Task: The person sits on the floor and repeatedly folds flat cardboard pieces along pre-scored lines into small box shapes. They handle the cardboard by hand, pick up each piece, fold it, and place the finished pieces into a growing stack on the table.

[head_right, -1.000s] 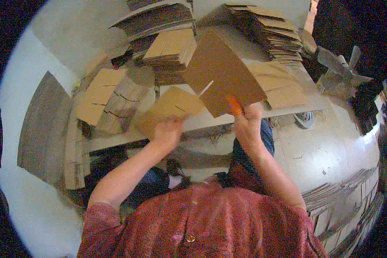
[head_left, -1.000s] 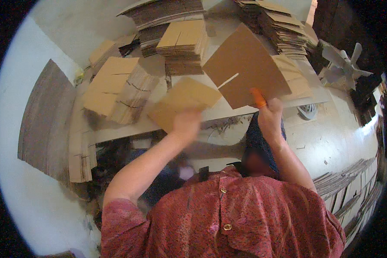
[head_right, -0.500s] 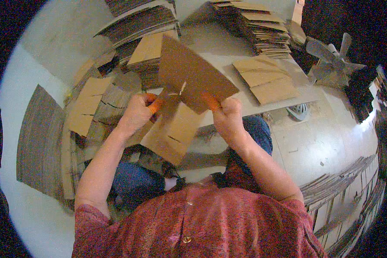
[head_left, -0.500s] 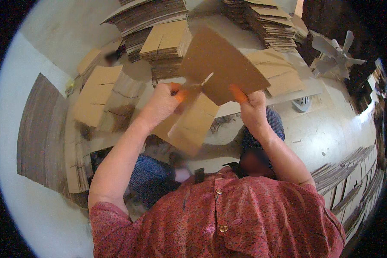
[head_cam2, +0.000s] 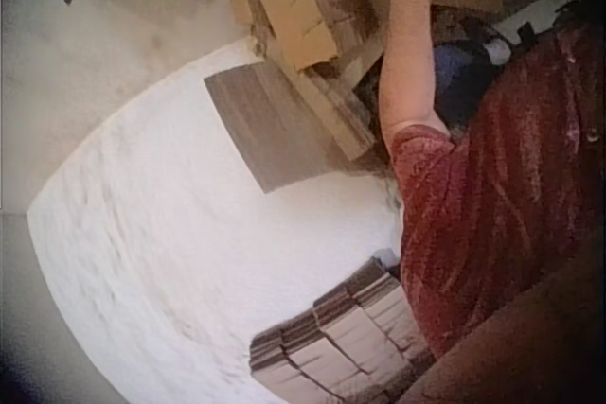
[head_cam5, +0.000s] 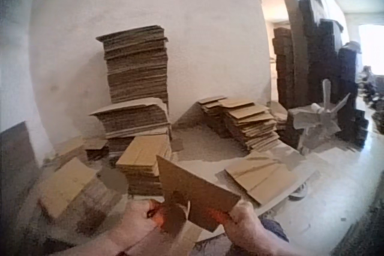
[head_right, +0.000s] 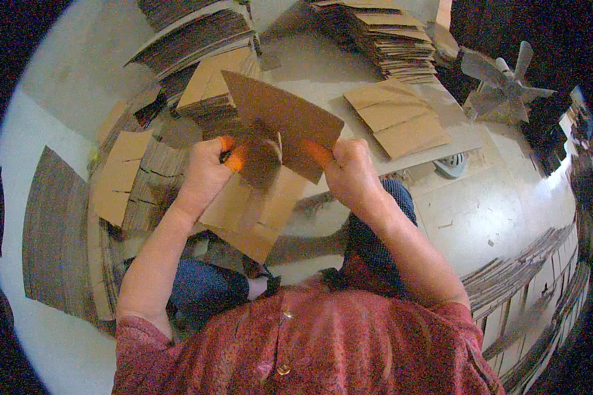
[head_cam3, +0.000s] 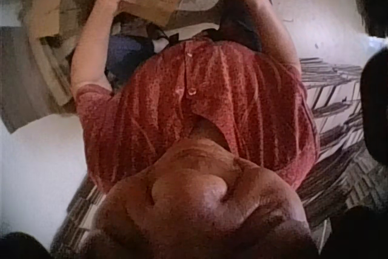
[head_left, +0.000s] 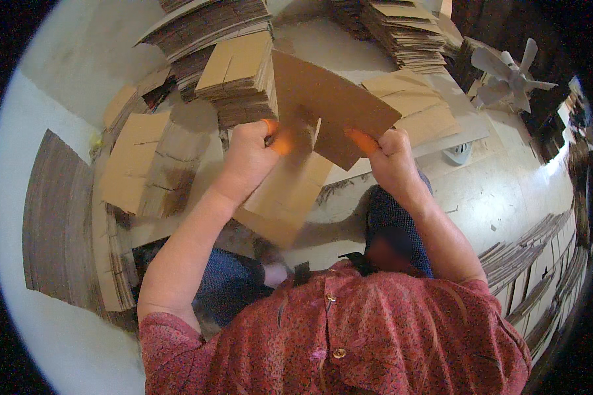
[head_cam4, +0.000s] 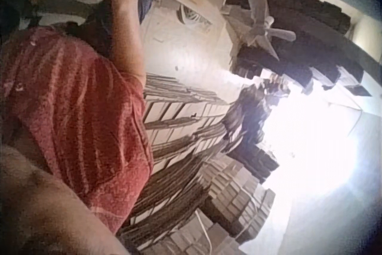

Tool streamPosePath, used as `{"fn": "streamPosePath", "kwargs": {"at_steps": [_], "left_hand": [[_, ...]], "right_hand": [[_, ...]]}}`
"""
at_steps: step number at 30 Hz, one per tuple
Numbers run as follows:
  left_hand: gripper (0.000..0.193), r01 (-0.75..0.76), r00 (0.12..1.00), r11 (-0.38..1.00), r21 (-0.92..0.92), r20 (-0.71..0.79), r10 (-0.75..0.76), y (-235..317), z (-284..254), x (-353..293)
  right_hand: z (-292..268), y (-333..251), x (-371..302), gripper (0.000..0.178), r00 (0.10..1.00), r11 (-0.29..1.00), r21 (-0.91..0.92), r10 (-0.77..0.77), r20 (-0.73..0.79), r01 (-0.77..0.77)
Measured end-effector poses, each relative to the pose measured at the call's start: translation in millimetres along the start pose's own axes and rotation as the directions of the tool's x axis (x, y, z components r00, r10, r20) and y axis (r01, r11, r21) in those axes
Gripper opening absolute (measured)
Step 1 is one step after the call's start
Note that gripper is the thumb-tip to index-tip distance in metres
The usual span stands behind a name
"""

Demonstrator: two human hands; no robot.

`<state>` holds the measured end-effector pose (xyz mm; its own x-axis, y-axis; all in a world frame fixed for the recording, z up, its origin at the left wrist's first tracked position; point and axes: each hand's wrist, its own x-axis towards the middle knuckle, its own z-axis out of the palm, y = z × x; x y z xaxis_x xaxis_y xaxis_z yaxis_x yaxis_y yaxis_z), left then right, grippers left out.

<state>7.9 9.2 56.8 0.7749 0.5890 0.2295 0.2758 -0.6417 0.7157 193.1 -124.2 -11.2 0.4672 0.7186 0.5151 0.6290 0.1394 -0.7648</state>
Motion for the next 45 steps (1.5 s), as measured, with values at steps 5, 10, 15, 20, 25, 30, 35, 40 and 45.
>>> {"fn": "streamPosePath", "kwargs": {"at_steps": [5,10,15,20,25,30,35,40,45], "left_hand": [[0.025,0.233,0.972,0.865,-0.445,0.144,-0.188,-27,-5,18],[0.045,-0.143,0.968,0.989,-0.043,-0.213,0.131,-90,-14,55],[0.065,-0.037,0.834,0.580,0.814,-0.294,0.467,-140,-31,110],[0.058,-0.094,0.978,0.750,0.655,-0.080,0.193,-165,-56,138],[0.039,-0.063,0.996,0.920,0.386,-0.041,0.085,-138,-87,139],[0.029,-0.002,0.954,0.956,0.294,-0.286,0.090,-126,-95,133],[0.028,-0.005,0.964,0.941,0.338,-0.248,0.094,-120,-80,126],[0.025,0.068,0.935,0.991,0.112,-0.354,-0.025,-120,-101,118],[0.027,-0.475,0.865,0.869,-0.136,-0.254,0.433,-39,-43,84]], "right_hand": [[10,-2,-7,0.037,0.990,0.972,-0.218,-0.066,0.124,0.092],[11,48,1,0.022,0.986,0.957,-0.240,0.169,-0.007,-0.166],[6,64,26,0.021,0.997,0.974,-0.218,0.062,-0.042,-0.069],[10,74,40,0.018,0.988,0.963,-0.224,0.155,0.009,-0.149],[-2,58,44,0.035,0.927,0.973,-0.223,-0.140,-0.349,0.064],[-19,-3,56,0.023,0.883,0.968,-0.025,-0.239,-0.403,0.250],[-7,-39,54,0.020,0.980,0.917,0.389,-0.012,-0.199,0.090],[-11,-48,54,0.027,0.988,0.865,0.481,0.152,0.021,-0.144],[-20,-43,68,0.022,0.935,0.372,0.860,0.200,0.294,-0.350]]}}
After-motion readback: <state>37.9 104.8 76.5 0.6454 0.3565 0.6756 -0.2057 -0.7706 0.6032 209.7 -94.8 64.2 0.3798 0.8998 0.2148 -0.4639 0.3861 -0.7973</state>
